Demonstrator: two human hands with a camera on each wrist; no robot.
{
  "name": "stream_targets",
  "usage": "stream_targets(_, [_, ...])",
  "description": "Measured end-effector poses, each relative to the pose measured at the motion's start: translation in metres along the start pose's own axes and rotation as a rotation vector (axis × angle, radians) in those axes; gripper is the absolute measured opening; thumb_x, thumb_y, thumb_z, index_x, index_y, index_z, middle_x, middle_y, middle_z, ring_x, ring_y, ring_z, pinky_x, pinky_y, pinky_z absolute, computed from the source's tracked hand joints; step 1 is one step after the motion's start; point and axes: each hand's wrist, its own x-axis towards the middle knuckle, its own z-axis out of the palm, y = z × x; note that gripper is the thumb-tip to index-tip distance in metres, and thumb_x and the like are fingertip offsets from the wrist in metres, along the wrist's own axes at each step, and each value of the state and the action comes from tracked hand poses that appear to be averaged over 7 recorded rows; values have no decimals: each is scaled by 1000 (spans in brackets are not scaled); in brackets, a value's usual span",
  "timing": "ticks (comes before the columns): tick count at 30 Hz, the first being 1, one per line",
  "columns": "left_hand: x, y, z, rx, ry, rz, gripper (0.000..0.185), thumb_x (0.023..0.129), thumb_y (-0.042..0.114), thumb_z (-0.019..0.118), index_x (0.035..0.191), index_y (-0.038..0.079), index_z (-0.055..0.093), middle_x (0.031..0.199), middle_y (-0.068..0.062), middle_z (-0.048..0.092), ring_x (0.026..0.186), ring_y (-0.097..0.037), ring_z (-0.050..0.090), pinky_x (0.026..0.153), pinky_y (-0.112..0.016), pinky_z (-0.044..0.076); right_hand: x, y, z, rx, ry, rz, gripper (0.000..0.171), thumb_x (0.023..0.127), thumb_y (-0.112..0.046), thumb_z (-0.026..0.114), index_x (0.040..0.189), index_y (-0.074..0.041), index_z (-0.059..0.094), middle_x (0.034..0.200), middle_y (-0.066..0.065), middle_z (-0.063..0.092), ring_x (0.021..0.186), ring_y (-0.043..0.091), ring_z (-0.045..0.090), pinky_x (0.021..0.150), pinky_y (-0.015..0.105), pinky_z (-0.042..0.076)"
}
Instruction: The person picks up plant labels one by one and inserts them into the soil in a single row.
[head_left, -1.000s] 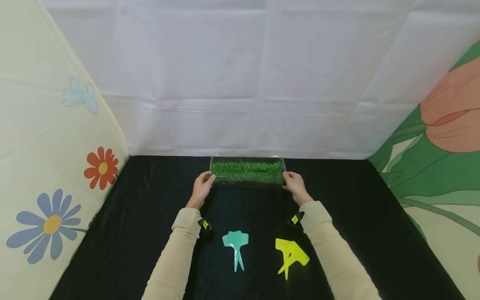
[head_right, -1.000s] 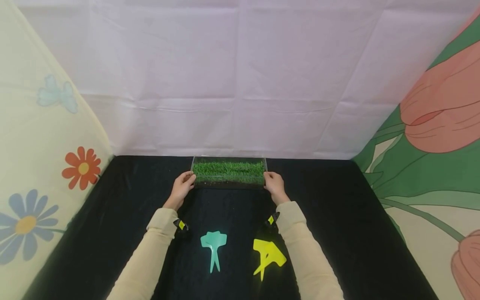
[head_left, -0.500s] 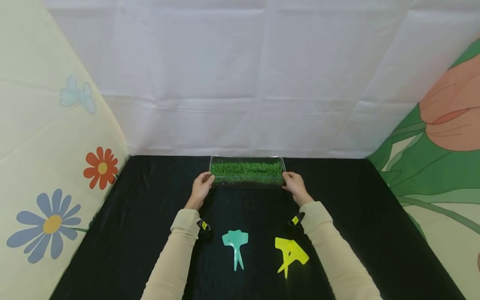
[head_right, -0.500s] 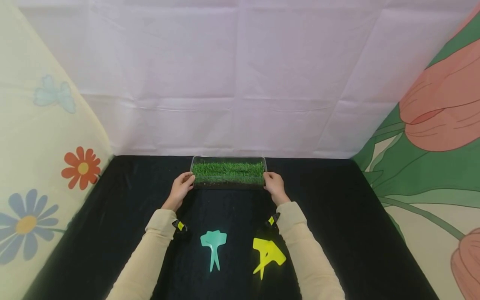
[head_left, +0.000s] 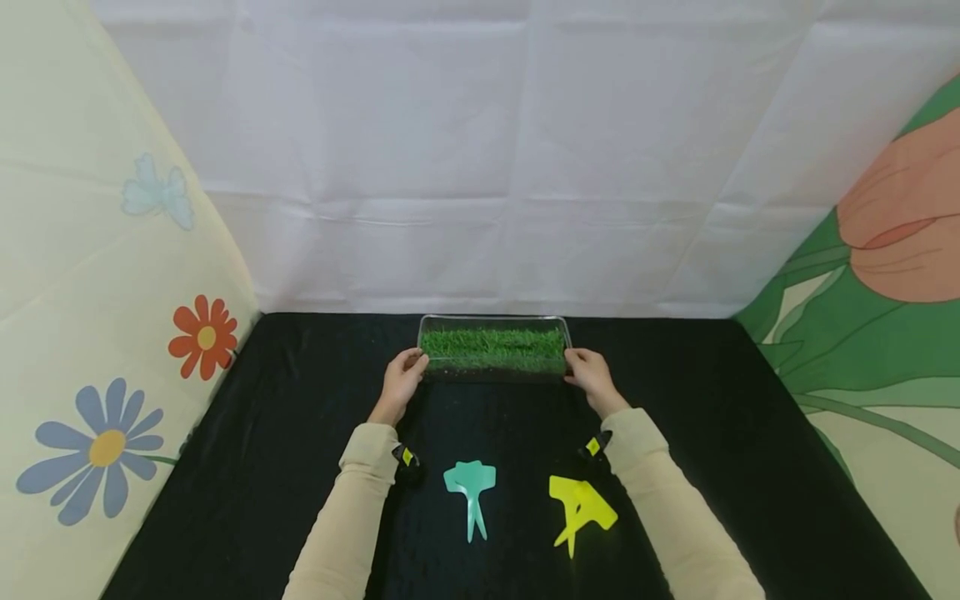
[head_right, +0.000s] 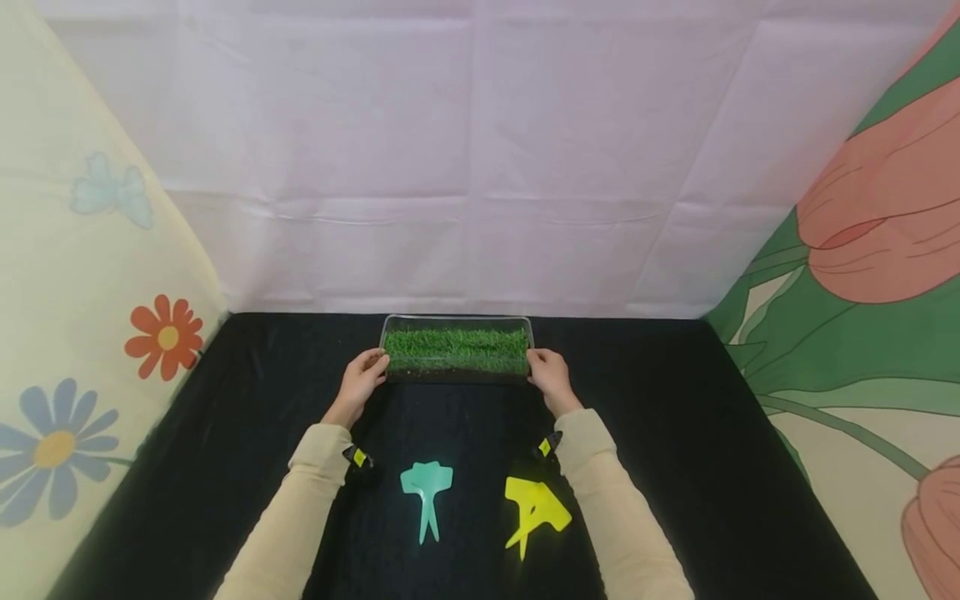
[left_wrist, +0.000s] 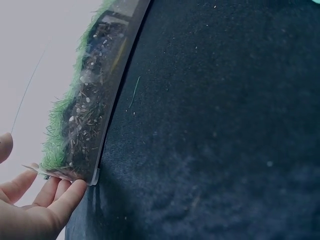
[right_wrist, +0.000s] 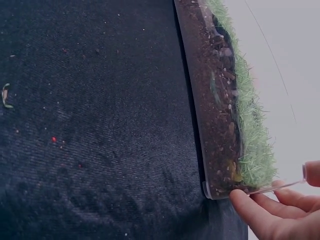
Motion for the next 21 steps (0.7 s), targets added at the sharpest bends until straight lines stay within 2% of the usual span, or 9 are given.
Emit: stream_targets(21, [-10,-2,-3,32,-5,39,38,95,18,49,127,-3,46,120,-21,49,111,-32,48,91,-44,42,-6,4,-1,5,-5,-12,46,100,-17,34,136,11,29,137,28,30,124,39,32,93,42,41])
